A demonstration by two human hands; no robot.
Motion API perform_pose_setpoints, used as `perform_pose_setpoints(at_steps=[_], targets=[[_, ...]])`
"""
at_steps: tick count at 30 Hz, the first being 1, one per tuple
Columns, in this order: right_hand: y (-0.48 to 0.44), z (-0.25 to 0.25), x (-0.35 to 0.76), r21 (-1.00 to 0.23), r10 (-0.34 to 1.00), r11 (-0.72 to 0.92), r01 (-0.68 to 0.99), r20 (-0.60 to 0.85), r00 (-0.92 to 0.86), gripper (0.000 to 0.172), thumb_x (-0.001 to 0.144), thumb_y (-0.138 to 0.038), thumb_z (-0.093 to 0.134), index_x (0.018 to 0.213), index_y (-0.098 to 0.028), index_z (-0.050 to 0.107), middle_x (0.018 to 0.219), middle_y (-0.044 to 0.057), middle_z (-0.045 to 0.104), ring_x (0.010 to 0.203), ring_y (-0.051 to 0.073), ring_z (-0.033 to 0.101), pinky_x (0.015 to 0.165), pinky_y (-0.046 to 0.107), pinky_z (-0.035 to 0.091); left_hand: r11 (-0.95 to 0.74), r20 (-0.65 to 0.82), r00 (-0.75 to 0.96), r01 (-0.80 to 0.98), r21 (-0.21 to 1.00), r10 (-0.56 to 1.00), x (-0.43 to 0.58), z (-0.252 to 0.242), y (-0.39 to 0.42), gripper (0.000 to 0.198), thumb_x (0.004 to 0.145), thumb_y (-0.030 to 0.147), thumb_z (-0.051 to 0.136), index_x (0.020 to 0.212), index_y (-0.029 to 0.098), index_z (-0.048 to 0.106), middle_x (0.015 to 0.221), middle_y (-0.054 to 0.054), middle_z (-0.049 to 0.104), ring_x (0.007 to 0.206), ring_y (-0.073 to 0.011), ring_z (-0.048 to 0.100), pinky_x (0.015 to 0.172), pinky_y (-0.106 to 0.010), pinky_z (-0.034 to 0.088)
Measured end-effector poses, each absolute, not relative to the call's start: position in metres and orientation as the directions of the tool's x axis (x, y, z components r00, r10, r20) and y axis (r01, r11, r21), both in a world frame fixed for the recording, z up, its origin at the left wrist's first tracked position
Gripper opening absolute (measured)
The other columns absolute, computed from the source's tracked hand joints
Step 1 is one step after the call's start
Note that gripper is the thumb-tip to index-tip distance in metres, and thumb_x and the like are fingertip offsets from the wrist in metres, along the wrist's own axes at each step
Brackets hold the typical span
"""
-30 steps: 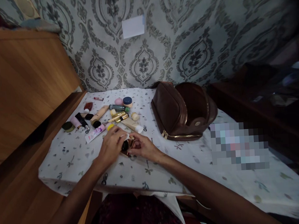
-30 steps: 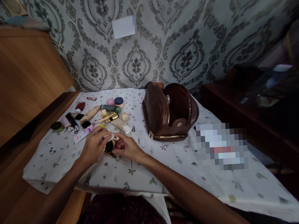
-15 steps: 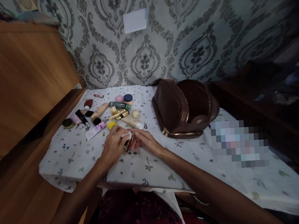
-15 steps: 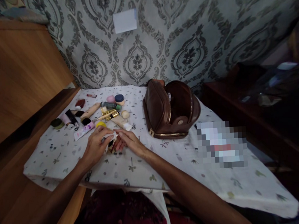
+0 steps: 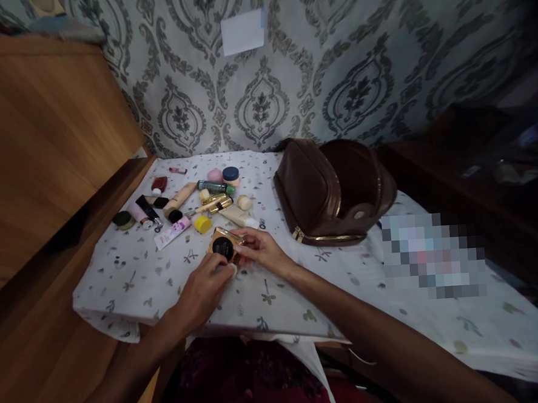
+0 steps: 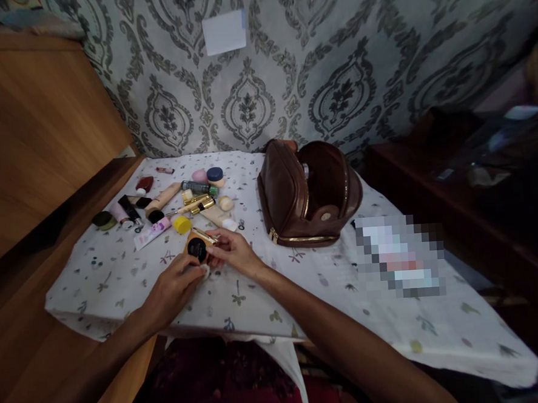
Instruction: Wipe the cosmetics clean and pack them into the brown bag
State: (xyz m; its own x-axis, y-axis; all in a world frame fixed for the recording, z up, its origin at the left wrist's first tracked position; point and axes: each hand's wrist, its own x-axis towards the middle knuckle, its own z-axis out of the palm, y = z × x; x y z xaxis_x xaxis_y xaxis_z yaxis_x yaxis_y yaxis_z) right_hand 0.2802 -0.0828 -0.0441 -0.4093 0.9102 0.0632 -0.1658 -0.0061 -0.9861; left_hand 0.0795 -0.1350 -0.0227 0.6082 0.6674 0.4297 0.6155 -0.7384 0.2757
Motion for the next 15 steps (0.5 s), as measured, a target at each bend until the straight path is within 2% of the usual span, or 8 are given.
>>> perform_pose_setpoints(at_steps=[6, 10, 15], targets=[[-0.083, -0.043, 0.281, -0.99, 0.916, 0.027, -0.141, 0.081, -0.393, 0.056, 0.076, -0.052, 0.076, 0.118, -0.019, 0.057, 0.073, -0.002, 0.065, 0.054, 0.012, 0.062, 0.048, 0.022, 0.046, -0.726, 0.46, 0.565, 0.581, 0.369, 0.685, 0.073, -0.029, -0.133, 0.017, 0.096, 0.015, 0.049, 0.097, 0.021, 0.064, 0.099, -0.006, 0.06, 0.094, -0.0187, 0.059, 0.081, -0.03, 0.051], [-0.085, -0.042, 0.281, -0.989, 0.904, 0.087, -0.119, 0.129, -0.409, 0.053, 0.086, -0.057, 0.063, 0.119, -0.017, 0.058, 0.069, -0.002, 0.064, 0.055, 0.013, 0.063, 0.051, 0.024, 0.049, -0.707, 0.501, 0.502, 0.559, 0.433, 0.705, 0.085, -0.019, -0.125, 0.015, 0.098, 0.02, 0.05, 0.095, 0.021, 0.065, 0.094, -0.005, 0.06, 0.092, -0.0186, 0.058, 0.081, -0.03, 0.05], [-0.087, -0.041, 0.282, -0.988, 0.9, 0.126, -0.092, 0.153, -0.409, 0.053, 0.089, -0.058, 0.058, 0.122, -0.017, 0.058, 0.071, -0.001, 0.063, 0.057, 0.014, 0.064, 0.053, 0.025, 0.051, -0.63, 0.516, 0.374, 0.573, 0.525, 0.771, 0.09, -0.008, -0.105, 0.013, 0.096, 0.023, 0.052, 0.093, 0.021, 0.064, 0.091, -0.004, 0.061, 0.09, -0.0192, 0.059, 0.081, -0.031, 0.048]])
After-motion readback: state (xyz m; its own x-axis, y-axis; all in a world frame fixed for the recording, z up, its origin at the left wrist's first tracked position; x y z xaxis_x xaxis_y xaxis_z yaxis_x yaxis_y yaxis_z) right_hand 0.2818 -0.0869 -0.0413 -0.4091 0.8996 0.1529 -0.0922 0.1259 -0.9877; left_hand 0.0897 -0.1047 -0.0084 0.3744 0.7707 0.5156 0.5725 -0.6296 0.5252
